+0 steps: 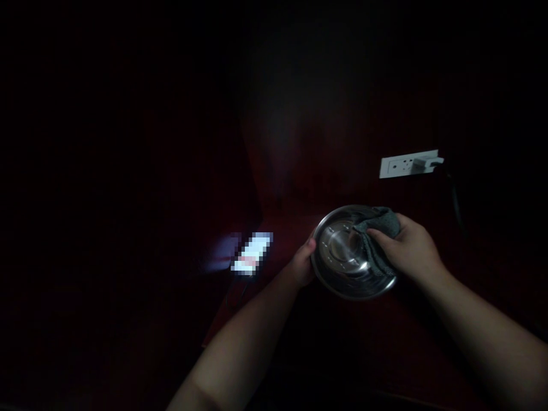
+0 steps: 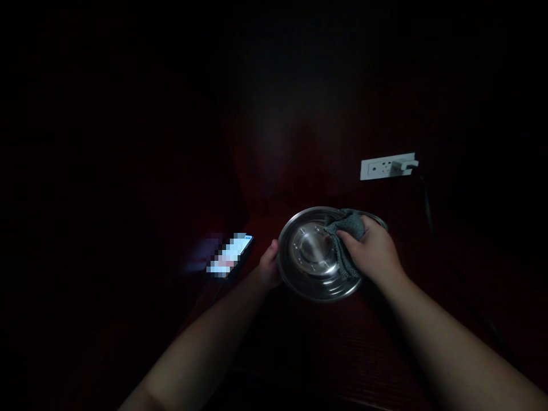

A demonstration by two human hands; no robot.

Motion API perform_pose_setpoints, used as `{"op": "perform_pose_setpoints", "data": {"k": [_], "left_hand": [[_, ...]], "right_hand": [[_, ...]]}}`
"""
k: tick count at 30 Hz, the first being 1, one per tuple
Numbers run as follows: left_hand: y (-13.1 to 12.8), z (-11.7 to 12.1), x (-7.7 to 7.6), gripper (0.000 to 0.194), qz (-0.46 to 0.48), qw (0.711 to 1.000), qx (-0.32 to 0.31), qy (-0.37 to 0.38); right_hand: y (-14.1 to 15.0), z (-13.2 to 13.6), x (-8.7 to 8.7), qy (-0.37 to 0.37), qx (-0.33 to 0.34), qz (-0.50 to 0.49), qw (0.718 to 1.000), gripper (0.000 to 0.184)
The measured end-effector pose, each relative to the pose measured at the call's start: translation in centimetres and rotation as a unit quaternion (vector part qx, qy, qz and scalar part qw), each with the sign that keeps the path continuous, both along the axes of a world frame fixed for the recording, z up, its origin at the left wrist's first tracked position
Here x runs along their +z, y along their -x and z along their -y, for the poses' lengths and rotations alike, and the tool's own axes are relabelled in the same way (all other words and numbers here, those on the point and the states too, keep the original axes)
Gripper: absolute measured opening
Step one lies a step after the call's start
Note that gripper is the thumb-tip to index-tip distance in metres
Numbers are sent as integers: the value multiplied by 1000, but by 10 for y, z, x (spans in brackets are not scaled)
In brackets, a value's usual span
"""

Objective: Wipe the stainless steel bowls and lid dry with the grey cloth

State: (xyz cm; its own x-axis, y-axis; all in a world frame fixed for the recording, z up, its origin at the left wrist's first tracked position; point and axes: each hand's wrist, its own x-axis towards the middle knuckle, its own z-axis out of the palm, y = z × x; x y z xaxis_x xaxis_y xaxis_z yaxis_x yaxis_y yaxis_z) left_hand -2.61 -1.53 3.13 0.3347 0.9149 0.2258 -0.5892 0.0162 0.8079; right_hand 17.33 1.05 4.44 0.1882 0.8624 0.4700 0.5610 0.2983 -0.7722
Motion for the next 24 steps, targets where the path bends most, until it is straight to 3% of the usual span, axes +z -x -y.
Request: {"op": "perform_pose_setpoints", "data": {"k": [8, 18, 24], "left_hand": [[3, -8, -12, 64, -2, 1000, 25, 2], [-1, -10, -15, 56, -24, 998, -1, 59], [2, -12, -13, 60, -26, 999, -8, 42]], "right_hand": [[-1, -1, -2, 18, -7, -59, 998, 29], [0, -1, -3, 21, 9, -27, 999, 30], [-3, -4, -6, 12, 16, -7, 1000, 32]]}}
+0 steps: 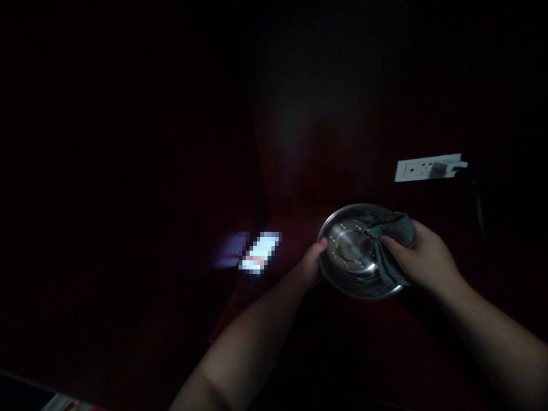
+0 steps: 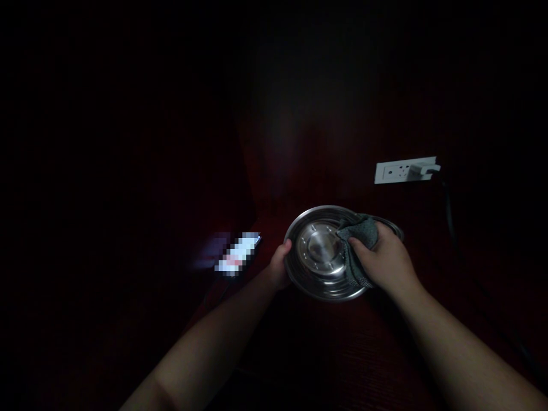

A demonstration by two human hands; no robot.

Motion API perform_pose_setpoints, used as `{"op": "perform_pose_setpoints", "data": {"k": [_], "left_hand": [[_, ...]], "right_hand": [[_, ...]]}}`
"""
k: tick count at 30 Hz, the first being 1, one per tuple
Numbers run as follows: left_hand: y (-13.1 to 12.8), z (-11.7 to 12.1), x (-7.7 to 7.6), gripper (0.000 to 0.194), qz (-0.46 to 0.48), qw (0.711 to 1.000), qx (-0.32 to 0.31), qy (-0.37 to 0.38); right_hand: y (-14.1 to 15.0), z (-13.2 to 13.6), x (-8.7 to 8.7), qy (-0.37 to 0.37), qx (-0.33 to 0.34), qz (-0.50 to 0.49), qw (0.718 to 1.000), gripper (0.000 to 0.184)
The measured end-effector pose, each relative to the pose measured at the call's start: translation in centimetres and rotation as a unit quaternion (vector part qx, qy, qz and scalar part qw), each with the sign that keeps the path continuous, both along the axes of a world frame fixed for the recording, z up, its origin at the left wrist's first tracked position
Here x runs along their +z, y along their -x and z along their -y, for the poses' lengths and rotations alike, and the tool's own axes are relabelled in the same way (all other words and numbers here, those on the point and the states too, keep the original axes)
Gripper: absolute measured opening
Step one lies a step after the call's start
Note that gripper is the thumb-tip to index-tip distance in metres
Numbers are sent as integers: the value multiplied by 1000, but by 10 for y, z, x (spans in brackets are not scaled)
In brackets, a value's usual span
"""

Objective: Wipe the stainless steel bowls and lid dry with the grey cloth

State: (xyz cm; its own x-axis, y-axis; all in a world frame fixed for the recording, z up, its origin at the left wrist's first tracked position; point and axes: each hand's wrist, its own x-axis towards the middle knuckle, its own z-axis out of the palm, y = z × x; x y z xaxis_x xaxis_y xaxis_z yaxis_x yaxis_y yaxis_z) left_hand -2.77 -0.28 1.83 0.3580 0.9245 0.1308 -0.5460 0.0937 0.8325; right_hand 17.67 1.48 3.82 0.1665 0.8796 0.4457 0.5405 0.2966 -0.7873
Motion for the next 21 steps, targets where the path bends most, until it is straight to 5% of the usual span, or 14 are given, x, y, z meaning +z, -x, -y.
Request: {"op": "perform_pose_setpoints", "data": {"k": [21], "left_hand": [[17, -9, -5, 60, -28, 996, -88, -2]], "right_hand": [[3, 2, 9, -43, 25, 76, 996, 23]]}}
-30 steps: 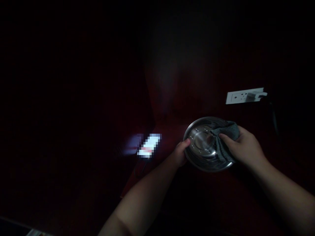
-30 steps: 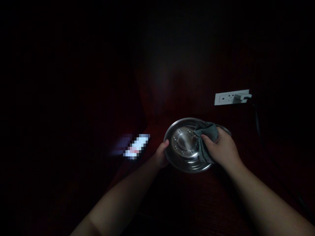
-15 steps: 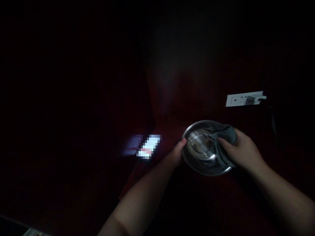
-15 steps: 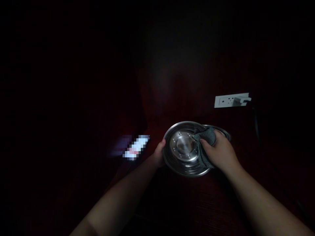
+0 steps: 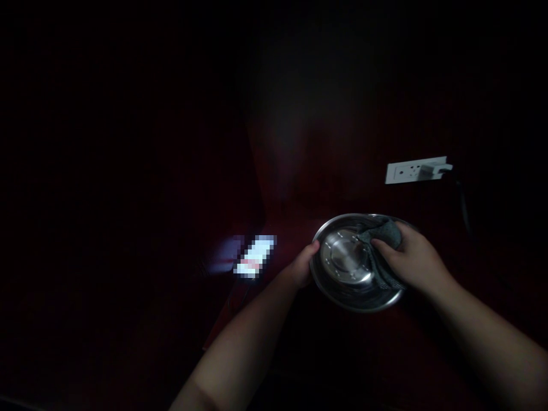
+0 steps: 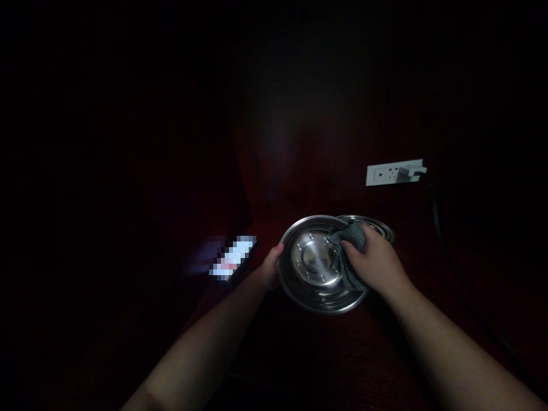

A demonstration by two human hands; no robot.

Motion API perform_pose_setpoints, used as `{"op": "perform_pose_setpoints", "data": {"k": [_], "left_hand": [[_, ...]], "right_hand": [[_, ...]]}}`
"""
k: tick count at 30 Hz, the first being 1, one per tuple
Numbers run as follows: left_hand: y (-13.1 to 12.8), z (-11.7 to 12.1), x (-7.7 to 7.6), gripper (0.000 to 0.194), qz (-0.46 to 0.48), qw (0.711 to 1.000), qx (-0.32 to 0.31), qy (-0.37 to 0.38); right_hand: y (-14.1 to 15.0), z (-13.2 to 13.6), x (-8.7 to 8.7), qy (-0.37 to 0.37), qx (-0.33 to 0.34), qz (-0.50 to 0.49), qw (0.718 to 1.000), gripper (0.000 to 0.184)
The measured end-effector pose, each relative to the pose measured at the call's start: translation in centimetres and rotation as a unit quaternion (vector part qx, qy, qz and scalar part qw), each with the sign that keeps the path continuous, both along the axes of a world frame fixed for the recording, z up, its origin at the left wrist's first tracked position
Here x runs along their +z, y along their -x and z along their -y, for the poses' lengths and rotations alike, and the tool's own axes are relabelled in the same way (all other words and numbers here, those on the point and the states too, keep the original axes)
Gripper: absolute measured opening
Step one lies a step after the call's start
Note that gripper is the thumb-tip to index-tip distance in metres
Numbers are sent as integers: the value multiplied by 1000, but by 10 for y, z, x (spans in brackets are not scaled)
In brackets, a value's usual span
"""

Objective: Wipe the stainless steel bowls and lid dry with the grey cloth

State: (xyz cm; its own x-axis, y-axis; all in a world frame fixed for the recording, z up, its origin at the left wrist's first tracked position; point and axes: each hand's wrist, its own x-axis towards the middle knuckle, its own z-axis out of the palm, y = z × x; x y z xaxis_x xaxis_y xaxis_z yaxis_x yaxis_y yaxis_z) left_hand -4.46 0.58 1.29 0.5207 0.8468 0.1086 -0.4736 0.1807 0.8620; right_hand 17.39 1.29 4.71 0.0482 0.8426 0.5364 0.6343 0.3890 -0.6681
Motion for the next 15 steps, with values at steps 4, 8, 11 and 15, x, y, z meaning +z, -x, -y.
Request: {"op": "perform_pose_setpoints", "data": {"k": [4, 8, 11, 15], "left_hand": [[-2, 1, -1, 59, 1, 1000, 4, 7], [-7, 4, 3, 58, 24, 999, 28, -3], [-10, 7, 10, 61, 49, 998, 39, 4], [-15, 10, 12, 57, 99, 990, 92, -47]], "right_hand": [[0, 1, 0, -4, -4, 10, 1000, 22], [3, 2, -1, -26, 6, -8, 1000, 23], [4, 2, -2, -27, 1, -37, 999, 25], [3, 2, -2, -14, -58, -77, 995, 23]]}}
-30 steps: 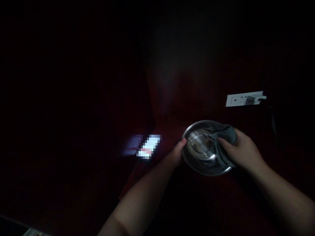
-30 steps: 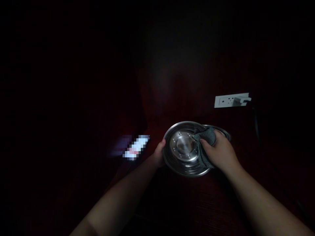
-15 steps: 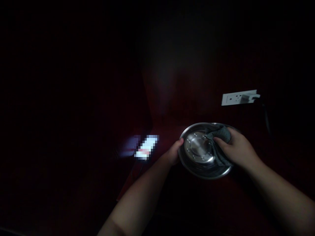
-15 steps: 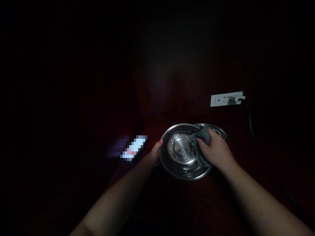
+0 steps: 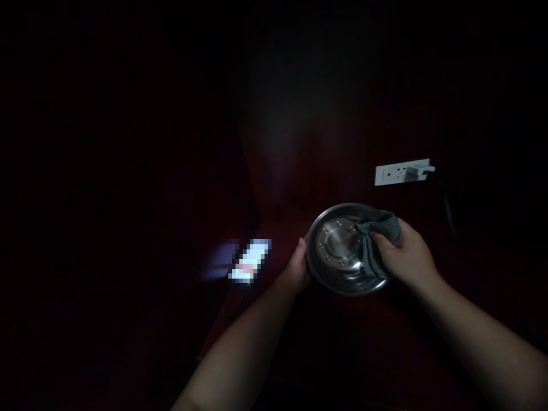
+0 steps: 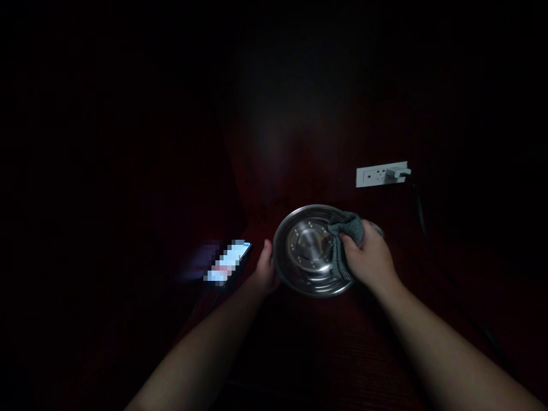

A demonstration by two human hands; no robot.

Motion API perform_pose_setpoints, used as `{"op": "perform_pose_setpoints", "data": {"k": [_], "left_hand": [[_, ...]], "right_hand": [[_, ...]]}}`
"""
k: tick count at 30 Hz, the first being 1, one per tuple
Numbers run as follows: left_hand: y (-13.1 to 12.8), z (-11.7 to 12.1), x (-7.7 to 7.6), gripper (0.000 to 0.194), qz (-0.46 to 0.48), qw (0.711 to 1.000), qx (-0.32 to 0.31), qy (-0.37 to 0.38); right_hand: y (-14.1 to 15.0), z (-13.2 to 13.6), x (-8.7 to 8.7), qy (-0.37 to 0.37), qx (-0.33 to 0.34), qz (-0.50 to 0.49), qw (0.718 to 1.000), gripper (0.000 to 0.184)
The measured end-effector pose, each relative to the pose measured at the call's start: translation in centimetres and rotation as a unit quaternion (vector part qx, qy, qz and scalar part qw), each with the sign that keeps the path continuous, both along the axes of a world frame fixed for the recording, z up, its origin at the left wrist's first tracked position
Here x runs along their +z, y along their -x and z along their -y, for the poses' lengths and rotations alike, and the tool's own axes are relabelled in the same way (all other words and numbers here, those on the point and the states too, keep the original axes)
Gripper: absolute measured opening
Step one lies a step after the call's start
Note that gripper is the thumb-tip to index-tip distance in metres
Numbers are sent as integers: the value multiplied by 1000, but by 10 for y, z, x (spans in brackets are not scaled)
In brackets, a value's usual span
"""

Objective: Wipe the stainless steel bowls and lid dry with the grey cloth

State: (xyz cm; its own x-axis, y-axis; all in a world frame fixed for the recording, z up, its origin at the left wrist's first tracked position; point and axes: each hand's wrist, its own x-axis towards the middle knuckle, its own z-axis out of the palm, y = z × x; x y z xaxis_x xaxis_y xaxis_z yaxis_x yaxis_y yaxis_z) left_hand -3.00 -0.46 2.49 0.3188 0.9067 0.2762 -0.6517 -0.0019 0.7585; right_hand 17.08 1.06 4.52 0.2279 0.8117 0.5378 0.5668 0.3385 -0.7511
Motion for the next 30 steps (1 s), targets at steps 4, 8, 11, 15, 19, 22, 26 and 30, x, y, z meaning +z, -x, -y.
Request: {"op": "perform_pose_setpoints", "data": {"k": [4, 8, 11, 15, 19, 22, 26, 30], "left_hand": [[-5, 3, -8, 67, -28, 999, -16, -15], [-5, 1, -13, 64, -35, 999, 8, 18], [-3, -1, -11, 56, -46, 998, 14, 51], [1, -2, -8, 53, -56, 997, 9, 60], [2, -2, -8, 52, -67, 997, -9, 44], [2, -2, -9, 52, -72, 997, -15, 34], [3, -4, -10, 49, -84, 996, -8, 43], [4, -4, -8, 50, -89, 995, -9, 52]], "right_hand": [[-1, 0, 0, 10, -10, -19, 1000, 22], [-1, -2, -2, 15, 21, -9, 1000, 24], [-1, -3, -2, 4, 37, -6, 999, 23], [0, -2, 0, 11, 38, -7, 999, 21], [-1, -2, -1, 20, 33, -11, 999, 22], [-2, -3, -2, 28, 33, -12, 999, 23], [-2, -4, -3, 21, 37, -6, 999, 24], [-3, -3, -2, 17, 41, -2, 999, 23]]}}
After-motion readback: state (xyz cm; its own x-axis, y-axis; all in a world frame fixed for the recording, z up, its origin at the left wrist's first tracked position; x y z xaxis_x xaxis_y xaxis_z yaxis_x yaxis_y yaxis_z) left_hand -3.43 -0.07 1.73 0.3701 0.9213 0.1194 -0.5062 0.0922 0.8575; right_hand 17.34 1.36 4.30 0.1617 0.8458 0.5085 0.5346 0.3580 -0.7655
